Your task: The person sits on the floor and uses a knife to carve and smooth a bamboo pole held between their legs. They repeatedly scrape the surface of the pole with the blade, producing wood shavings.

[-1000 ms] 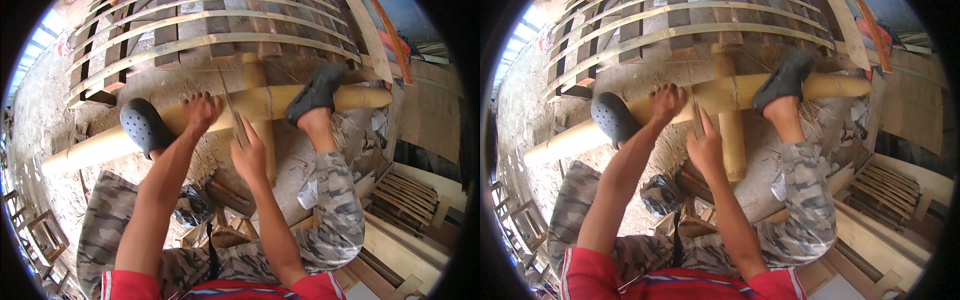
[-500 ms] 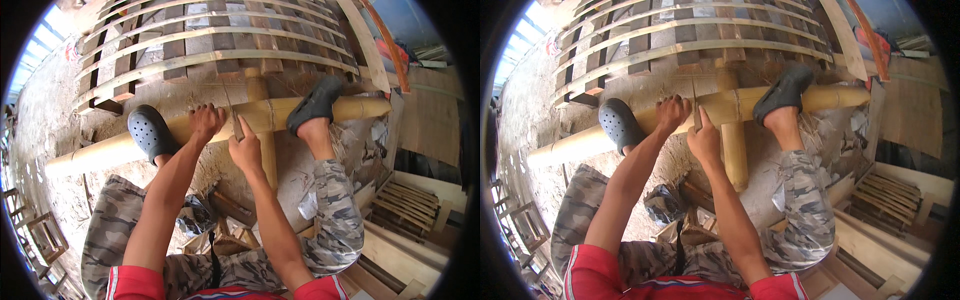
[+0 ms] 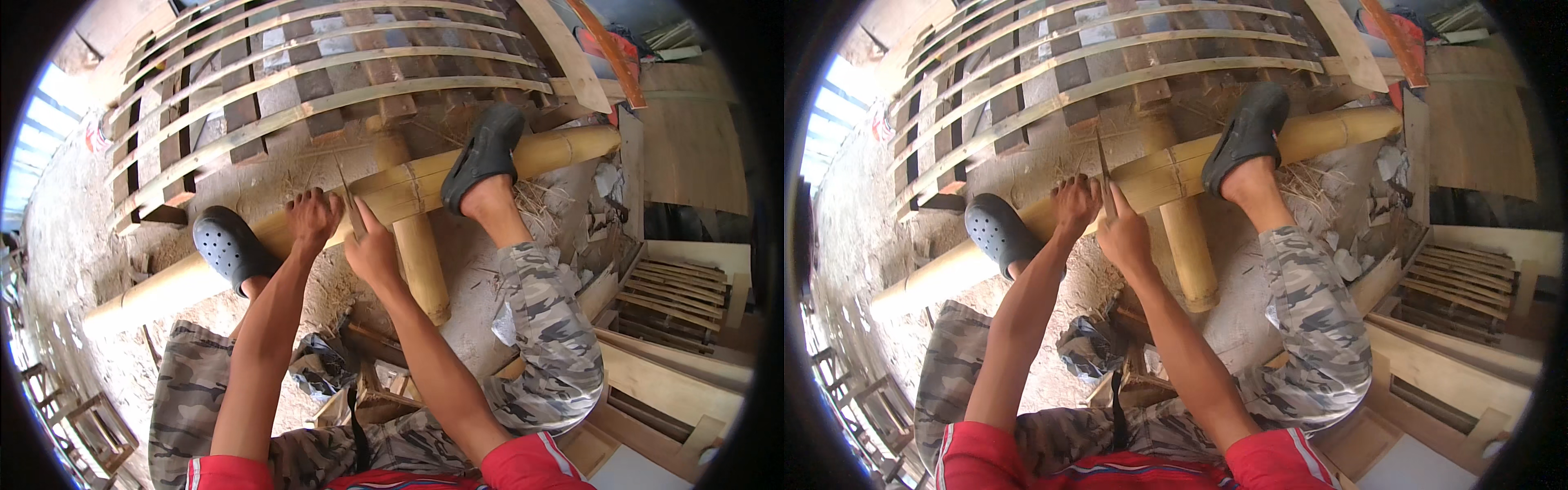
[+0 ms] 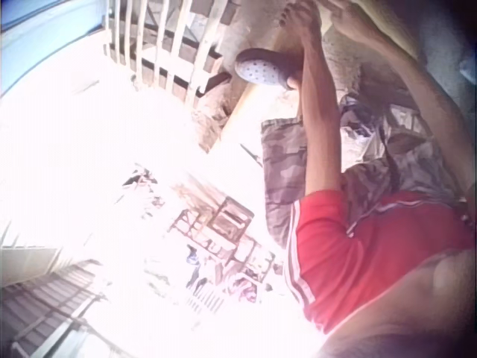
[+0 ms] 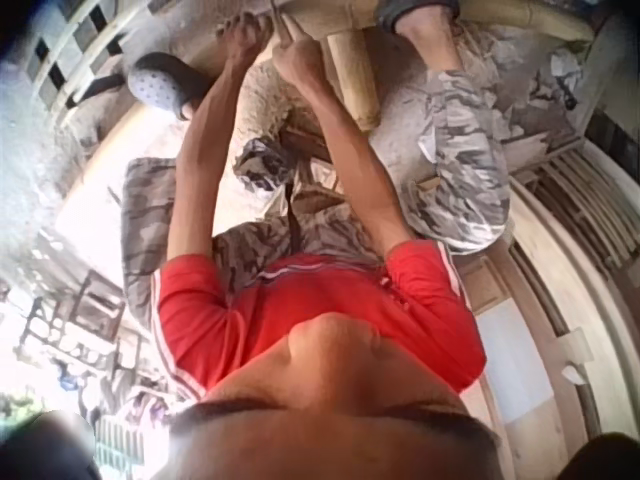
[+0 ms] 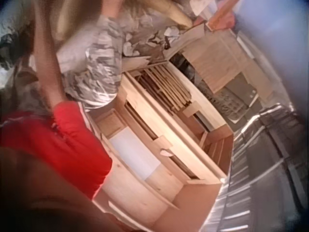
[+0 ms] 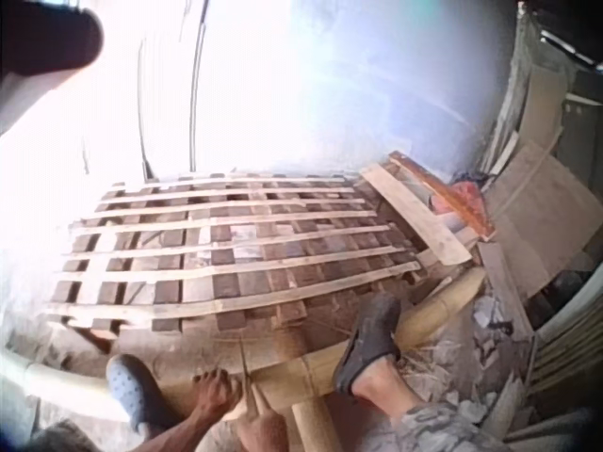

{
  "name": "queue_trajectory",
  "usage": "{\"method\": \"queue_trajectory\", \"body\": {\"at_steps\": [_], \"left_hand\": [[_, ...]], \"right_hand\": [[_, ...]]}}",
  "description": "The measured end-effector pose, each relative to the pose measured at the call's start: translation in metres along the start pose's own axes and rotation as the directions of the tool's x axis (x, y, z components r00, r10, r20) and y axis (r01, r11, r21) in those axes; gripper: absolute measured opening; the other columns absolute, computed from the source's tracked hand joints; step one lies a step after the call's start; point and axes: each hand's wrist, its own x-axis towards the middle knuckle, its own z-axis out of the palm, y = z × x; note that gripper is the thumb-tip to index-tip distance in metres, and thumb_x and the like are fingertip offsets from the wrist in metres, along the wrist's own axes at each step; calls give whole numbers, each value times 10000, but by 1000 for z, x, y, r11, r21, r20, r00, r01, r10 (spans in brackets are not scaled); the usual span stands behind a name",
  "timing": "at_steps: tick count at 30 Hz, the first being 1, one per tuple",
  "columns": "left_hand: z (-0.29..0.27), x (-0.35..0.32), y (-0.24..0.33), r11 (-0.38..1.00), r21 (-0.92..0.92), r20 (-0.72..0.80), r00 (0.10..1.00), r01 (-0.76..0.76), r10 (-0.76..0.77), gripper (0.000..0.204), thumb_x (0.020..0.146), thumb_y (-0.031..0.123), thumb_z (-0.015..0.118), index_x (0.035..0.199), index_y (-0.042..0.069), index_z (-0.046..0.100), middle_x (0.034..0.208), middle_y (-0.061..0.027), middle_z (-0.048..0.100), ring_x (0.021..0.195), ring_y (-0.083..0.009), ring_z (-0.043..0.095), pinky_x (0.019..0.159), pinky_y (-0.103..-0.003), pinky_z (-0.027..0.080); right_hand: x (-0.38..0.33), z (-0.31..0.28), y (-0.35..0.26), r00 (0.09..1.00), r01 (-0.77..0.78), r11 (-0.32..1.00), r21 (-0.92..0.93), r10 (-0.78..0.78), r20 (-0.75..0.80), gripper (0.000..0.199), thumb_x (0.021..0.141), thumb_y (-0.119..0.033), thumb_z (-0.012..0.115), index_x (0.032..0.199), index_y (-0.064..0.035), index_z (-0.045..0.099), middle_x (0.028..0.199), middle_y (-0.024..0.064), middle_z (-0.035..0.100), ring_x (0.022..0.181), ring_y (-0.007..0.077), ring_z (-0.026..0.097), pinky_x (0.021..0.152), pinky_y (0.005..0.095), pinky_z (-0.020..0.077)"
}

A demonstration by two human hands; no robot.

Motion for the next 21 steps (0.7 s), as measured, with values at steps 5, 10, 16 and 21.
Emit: {"method": "queue_trajectory", "body": {"at_steps": [5, 10, 16, 21], "left_hand": [[-10, -21, -35, 943, 60, 137, 939, -326, 316, 812, 833, 529, 657, 1450, 23, 506, 1446, -245, 552, 1338, -411, 533, 1149, -516, 384], [-43, -24, -66, 898, 191, 280, 899, -395, 336, 1264, 599, 580, 914, 1587, 64, 317, 1585, -233, 411, 1455, -421, 413, 1212, -547, 321], [-50, -26, -62, 948, 166, 312, 926, -272, 211, 1265, 543, 533, 914, 1579, 85, 343, 1540, -200, 468, 1412, -389, 463, 1186, -506, 364], [-41, -12, -38, 940, 87, 299, 908, -331, 292, 1189, 560, 543, 893, 1536, 98, 380, 1451, -200, 528, 1331, -401, 526, 1118, -512, 423]], "right_hand": [[-15, 4, 18, 999, 20, 997, 78, -16, -46, 604, 888, -120, 640, 1482, -72, 545, 1180, 322, 682, 1092, 447, 682, 912, 414, 546], [-169, -60, -8, 983, 182, 978, 102, -180, -26, 610, 906, -16, 610, 1504, 1, 493, 1203, 300, 699, 1078, 458, 700, 893, 470, 562], [-166, -64, -21, 997, 50, 997, 63, -53, 50, 585, 920, -26, 602, 1498, -10, 512, 1154, 308, 706, 1008, 390, 731, 841, 414, 565], [-7, -7, -10, 999, 31, 994, -106, -33, -18, 571, 910, -39, 592, 1479, -55, 542, 1165, 301, 697, 1046, 492, 665, 878, 403, 547]]}}
